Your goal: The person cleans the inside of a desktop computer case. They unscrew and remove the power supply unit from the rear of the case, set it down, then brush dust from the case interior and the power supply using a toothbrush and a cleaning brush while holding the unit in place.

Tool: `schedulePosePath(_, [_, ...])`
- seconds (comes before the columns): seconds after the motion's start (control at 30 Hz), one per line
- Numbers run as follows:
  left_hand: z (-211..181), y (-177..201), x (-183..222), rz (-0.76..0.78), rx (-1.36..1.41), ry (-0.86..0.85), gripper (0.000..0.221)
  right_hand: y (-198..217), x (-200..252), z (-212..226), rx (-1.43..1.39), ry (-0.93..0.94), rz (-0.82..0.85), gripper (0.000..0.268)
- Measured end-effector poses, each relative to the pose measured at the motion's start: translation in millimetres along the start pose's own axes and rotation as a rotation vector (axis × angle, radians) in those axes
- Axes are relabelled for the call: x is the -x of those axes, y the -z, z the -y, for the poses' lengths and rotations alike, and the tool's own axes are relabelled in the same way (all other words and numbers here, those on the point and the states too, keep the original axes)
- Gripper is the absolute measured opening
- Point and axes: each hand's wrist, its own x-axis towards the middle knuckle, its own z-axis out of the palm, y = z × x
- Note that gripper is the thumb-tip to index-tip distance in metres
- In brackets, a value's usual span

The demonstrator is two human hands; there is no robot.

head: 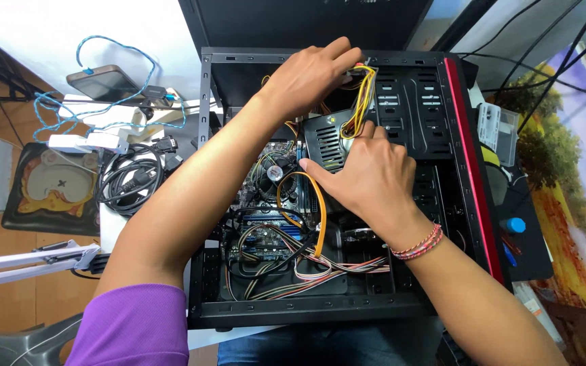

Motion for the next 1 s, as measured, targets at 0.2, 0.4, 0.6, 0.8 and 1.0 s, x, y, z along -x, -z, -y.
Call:
schedulePosePath(0.2, [2.1, 1.1, -1.1, 0.056, 0.032, -0.014, 0.033, -3.3, -0.7, -2.0, -0.003, 0.012, -0.011, 0.095])
schedulePosePath(0.4, [3.1, 8.4, 6.0, 0.170, 0.128, 0.068, 0.034, -7.2, -1.8, -2.4, -0.008, 0.011, -0.051, 0.089])
schedulePosePath(0.6, [0.1, 15.2, 7.4, 0.132, 0.161, 0.084, 0.033, -10.4, -9.6, -4.6, -0.021, 0.041, -0.120, 0.084])
schedulePosePath(0.8, [-2.9, 20.3, 12.3, 0.077, 0.196, 0.062, 0.039, -9.4, -11.4, 1.0, -0.037, 0.090, -0.149, 0.084])
schedulePosePath(1.0, [-0.3, 34.3, 10.3, -0.001, 0.505, 0.080, 0.027, -3.3, -13.3, 0.5, -0.079, 0.125, -0.276, 0.087])
